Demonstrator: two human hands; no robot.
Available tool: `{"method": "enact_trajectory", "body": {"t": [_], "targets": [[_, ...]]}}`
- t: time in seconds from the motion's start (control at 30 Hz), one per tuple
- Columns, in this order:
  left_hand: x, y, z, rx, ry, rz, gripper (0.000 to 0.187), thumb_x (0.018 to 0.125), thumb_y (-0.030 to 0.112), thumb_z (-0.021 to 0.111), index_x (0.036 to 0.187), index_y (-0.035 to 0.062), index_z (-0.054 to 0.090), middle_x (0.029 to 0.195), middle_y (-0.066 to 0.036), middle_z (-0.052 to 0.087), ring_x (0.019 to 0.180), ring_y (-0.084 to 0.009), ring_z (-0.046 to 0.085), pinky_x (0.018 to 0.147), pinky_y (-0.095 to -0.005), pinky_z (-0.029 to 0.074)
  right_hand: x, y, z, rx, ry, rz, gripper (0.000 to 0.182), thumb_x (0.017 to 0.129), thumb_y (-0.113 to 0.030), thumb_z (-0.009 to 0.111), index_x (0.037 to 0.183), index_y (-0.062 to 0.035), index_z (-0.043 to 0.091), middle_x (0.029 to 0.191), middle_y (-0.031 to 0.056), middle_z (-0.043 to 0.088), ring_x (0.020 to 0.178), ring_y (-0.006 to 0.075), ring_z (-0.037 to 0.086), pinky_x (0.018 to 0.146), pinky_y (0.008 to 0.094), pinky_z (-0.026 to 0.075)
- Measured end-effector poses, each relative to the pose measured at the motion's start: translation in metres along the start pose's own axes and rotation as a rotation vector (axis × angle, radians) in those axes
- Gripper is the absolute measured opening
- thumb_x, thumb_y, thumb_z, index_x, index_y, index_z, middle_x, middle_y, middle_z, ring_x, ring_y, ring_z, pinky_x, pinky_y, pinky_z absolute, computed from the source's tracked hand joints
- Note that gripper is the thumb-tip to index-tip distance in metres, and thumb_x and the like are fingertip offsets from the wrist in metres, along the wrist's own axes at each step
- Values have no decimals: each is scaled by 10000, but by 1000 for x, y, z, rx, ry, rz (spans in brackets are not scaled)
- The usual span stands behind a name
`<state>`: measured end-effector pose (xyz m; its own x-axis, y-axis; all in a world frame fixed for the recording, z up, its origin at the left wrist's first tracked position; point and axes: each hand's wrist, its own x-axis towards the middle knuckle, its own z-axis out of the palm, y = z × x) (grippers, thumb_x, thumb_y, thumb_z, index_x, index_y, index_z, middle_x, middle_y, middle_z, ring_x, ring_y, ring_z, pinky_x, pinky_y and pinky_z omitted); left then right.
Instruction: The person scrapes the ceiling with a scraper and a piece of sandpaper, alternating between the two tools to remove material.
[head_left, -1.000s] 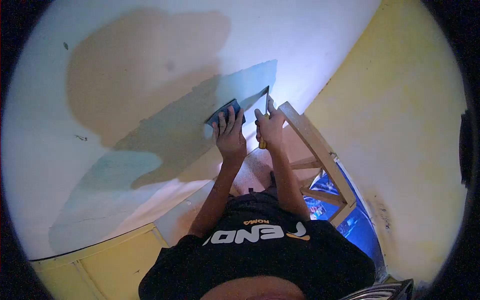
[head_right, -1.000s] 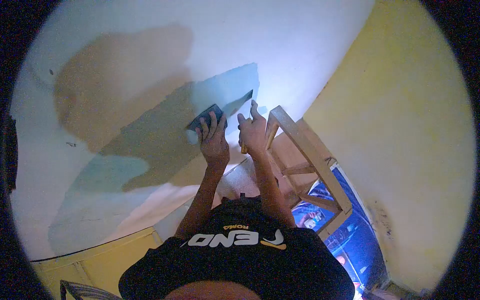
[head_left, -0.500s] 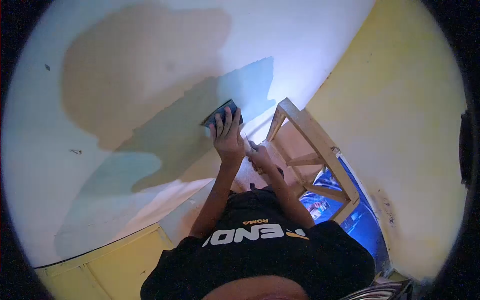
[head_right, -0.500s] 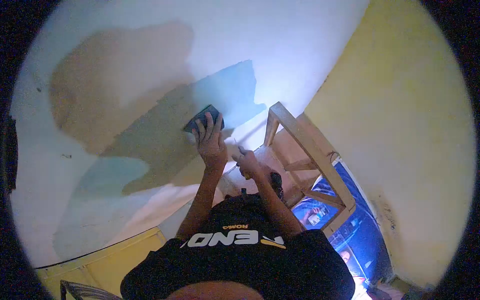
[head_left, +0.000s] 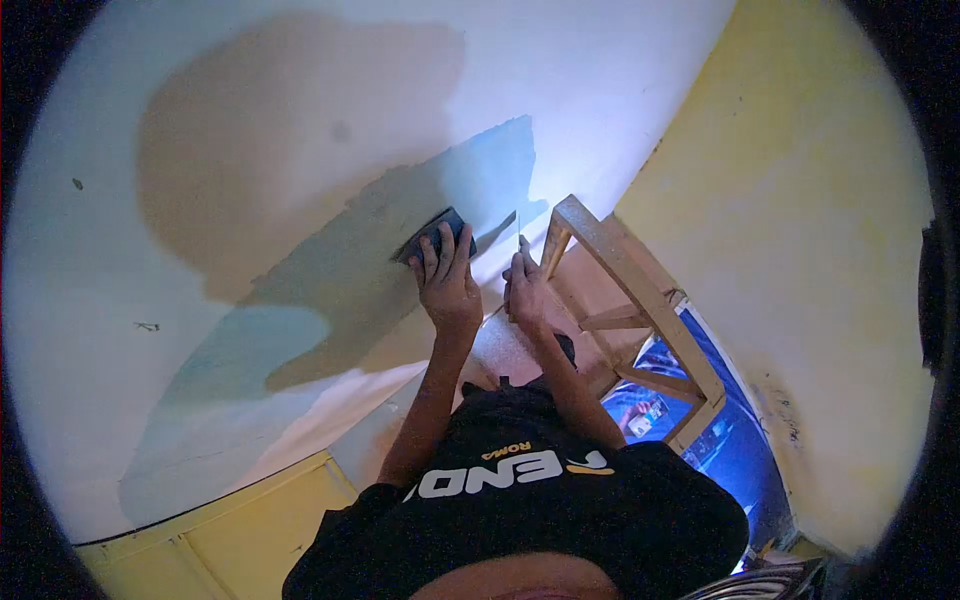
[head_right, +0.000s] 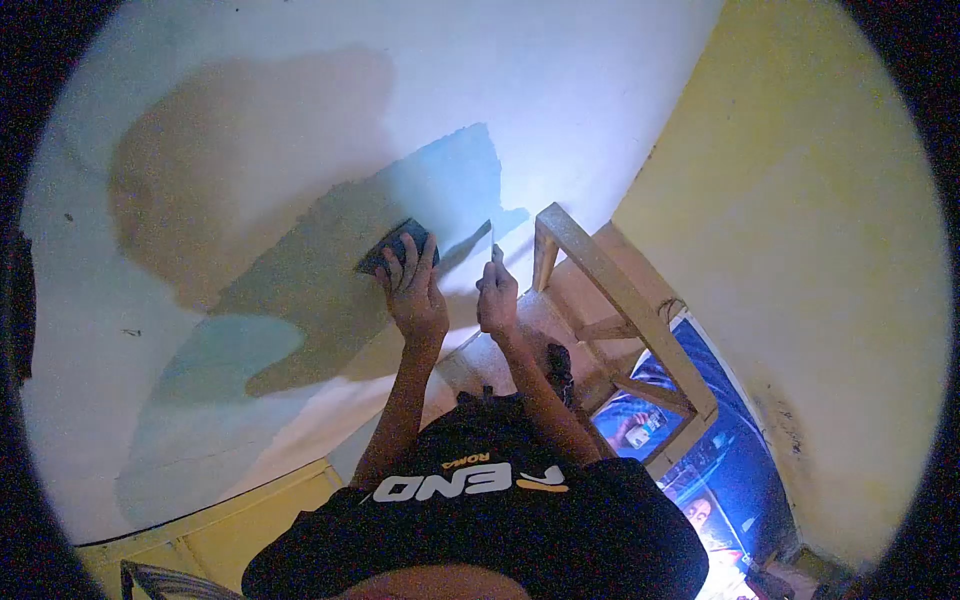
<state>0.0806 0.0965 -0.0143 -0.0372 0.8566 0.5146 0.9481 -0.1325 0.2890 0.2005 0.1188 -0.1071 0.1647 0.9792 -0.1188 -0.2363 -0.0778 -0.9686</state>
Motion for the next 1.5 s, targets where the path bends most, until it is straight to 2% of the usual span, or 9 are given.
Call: {"method": "enact_trajectory", "body": {"t": [0.17,0.3,0.43,0.47,0.67,0.87,1.1,1.2,1.5], "targets": [[-3,0,-1,17,2,5,562,926,113,549,1477,220,512,1582,-79,402,1427,-448,354,1168,-615,215,28,-3,8,100,137,59,517,1068,-268,435,1519,-19,395,677,-32,449,567,59,410,487,244,363],[2,2,1,18,-1,0,566,923,103,540,1478,206,510,1589,-88,391,1435,-459,332,1172,-619,196,13,1,8,54,8,-31,559,1077,-285,469,1535,6,337,607,-57,448,467,25,381,412,202,332],[1,1,2,22,-15,-1,561,928,106,532,1482,195,504,1588,-99,388,1430,-467,331,1173,-623,190,34,3,3,89,105,-40,544,1069,-272,493,1518,11,371,620,-64,445,502,33,378,435,211,327],[0,1,2,26,-8,3,559,930,108,529,1482,194,503,1587,-100,389,1424,-471,338,1171,-625,193,32,3,2,-33,94,-13,536,1065,-298,431,1544,-66,363,625,-29,440,580,52,396,520,242,365],[-2,0,9,80,-26,-26,561,934,110,524,1486,203,496,1586,-106,387,1401,-486,362,1168,-627,206,36,10,-7,-32,47,-84,567,1061,-329,451,1525,-10,375,643,-41,419,585,59,384,520,257,361],[-3,0,7,70,11,-3,590,923,102,528,1498,227,481,1586,-95,390,1402,-486,359,1169,-630,202,28,-2,-7,8,44,-47,579,1027,-281,543,1522,-23,388,672,-46,412,594,65,386,520,258,367],[-1,0,11,71,20,-14,608,911,87,522,1500,230,479,1588,-89,390,1406,-480,358,1169,-629,196,34,-7,-9,-374,114,-220,655,899,-104,642,1501,1,408,673,-24,437,592,90,409,540,276,403],[0,0,9,72,3,-29,614,909,82,524,1502,231,475,1586,-88,394,1411,-479,355,1171,-630,190,29,-6,-1,-252,112,-130,670,866,-65,634,1495,5,415,710,-12,501,602,82,409,548,270,412],[1,1,7,84,4,-29,591,919,102,538,1493,236,489,1576,-103,405,1409,-487,357,1169,-634,192,31,-13,-8,-390,96,-290,681,866,-53,601,1517,-43,400,749,40,574,619,93,454,574,286,449]]}}
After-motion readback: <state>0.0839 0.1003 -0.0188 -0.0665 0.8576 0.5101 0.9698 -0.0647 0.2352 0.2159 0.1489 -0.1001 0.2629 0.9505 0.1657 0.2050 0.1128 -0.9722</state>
